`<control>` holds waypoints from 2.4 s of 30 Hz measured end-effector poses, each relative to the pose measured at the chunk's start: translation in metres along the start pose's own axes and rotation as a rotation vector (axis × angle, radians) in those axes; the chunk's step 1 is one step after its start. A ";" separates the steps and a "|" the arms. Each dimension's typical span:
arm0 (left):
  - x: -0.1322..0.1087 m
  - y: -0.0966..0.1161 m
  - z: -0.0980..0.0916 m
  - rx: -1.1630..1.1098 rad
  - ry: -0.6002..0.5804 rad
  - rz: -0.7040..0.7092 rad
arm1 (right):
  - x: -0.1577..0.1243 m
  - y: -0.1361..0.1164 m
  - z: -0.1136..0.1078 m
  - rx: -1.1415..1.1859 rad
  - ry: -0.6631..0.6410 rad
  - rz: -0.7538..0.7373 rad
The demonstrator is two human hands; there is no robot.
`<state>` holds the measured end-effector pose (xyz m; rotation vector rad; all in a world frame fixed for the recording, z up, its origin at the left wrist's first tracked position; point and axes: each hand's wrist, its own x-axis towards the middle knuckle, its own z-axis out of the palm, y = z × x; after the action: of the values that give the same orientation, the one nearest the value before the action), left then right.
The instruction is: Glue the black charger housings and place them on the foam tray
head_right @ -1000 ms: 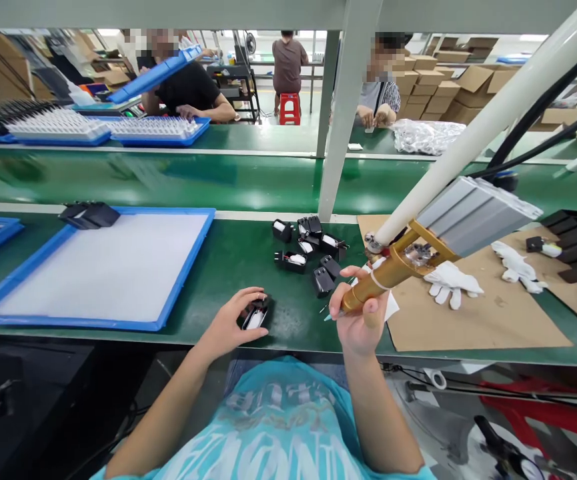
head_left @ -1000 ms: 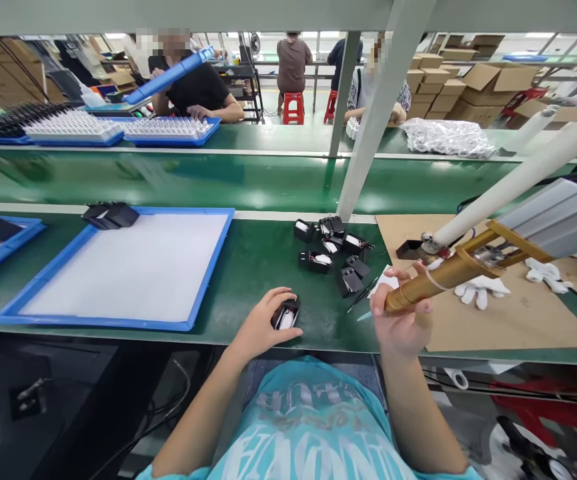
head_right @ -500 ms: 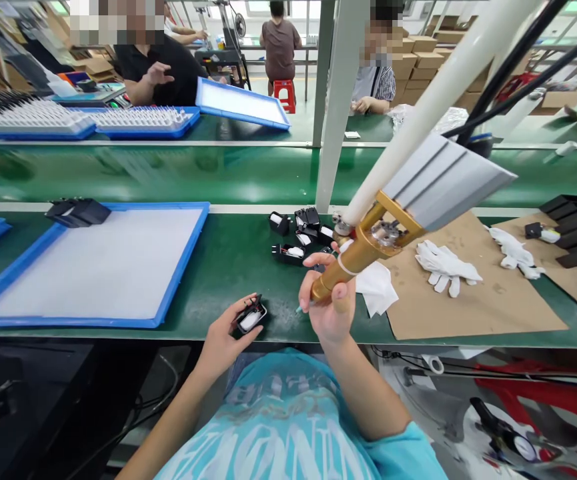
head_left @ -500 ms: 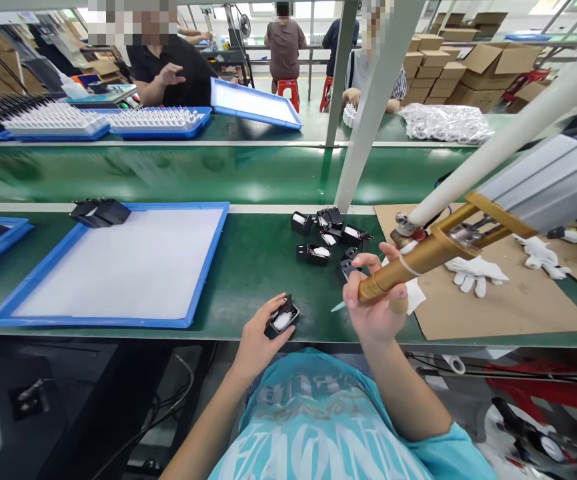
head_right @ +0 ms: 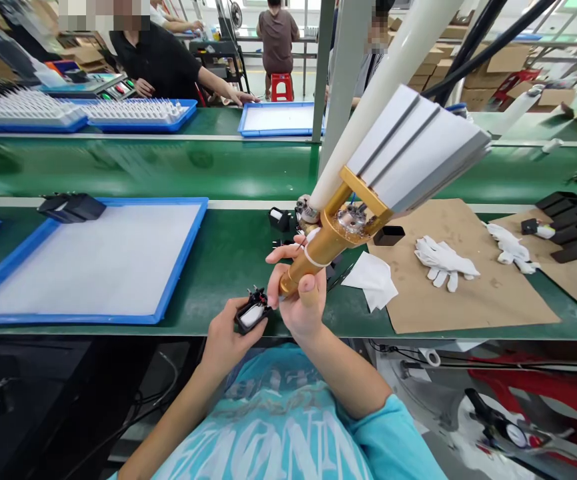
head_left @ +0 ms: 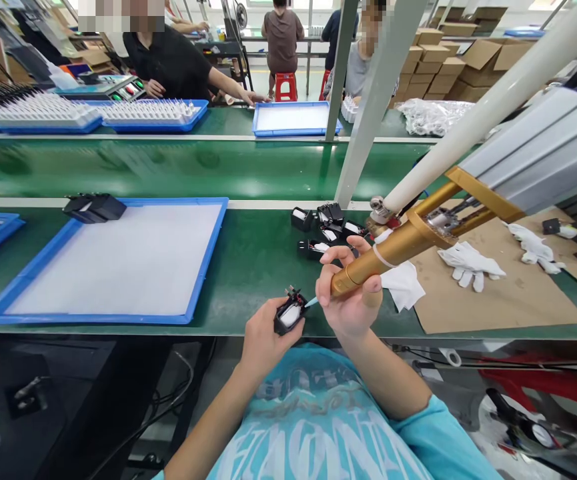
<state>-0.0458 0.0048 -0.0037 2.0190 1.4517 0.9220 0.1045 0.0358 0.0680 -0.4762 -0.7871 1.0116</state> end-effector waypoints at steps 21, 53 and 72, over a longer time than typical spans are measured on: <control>0.006 0.005 0.006 0.004 -0.002 0.021 | -0.003 -0.001 0.003 0.032 -0.022 -0.032; 0.026 -0.026 -0.002 -0.218 -0.355 -0.186 | -0.002 -0.011 -0.022 -0.016 0.041 -0.072; 0.042 -0.014 -0.011 0.095 -0.338 0.245 | -0.001 -0.019 -0.038 -0.045 0.081 -0.062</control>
<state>-0.0540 0.0490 0.0035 2.3259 1.1016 0.5718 0.1440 0.0260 0.0565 -0.5250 -0.7489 0.9138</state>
